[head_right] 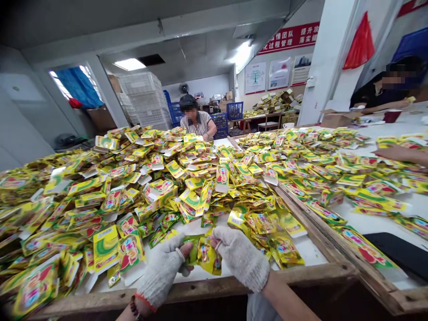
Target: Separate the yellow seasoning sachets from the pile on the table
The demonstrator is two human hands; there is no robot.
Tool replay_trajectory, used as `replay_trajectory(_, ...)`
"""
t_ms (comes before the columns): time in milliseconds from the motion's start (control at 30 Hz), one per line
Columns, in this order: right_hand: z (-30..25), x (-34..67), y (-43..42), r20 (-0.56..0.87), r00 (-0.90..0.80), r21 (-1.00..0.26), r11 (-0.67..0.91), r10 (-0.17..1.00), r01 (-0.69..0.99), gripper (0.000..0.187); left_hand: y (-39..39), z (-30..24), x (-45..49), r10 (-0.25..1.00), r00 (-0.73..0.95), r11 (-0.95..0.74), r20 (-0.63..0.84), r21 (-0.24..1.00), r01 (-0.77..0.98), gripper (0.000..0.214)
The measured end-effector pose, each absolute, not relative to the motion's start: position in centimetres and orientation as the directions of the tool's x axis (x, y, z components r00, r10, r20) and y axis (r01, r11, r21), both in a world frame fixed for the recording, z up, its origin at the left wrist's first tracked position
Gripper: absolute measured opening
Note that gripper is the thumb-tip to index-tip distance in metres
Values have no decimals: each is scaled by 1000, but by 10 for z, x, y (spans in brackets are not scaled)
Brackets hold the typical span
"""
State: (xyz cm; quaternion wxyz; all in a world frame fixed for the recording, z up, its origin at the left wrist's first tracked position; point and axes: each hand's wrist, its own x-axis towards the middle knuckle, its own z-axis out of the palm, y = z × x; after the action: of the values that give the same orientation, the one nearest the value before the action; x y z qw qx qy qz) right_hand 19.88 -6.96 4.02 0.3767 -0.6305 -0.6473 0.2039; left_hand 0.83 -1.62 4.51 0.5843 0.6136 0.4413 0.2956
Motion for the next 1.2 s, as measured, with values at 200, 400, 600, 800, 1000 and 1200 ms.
replay_trajectory(200, 32, 190, -65, 203, 30, -738, 132, 979, 662, 20, -27, 51, 11, 803, 584, 34, -117, 988, 152, 43)
replay_trajectory(400, 28, 187, -70, 63, 125, -978, 37, 990, 204, 33, -19, 53, 22, 799, 599, -26, -57, 991, 130, 42)
replay_trajectory(600, 25, 196, -69, -32, 183, -996, -16, 982, -88, 50, 14, 78, 51, 885, 382, -420, 265, 809, 412, 36)
replay_trajectory(800, 17, 206, -71, -9, 293, -995, 20, 956, -98, 46, 64, 88, 82, 912, 328, -402, 246, 690, 601, 44)
replay_trajectory(1000, 26, 199, -71, 63, 374, -984, 120, 925, -133, 45, 35, 63, 60, 918, 354, -272, 179, 933, 235, 44)
replay_trajectory(1200, 30, 181, -69, 51, 213, -931, 124, 976, -344, 41, -19, 35, 15, 946, 278, -205, 168, 972, 112, 79)
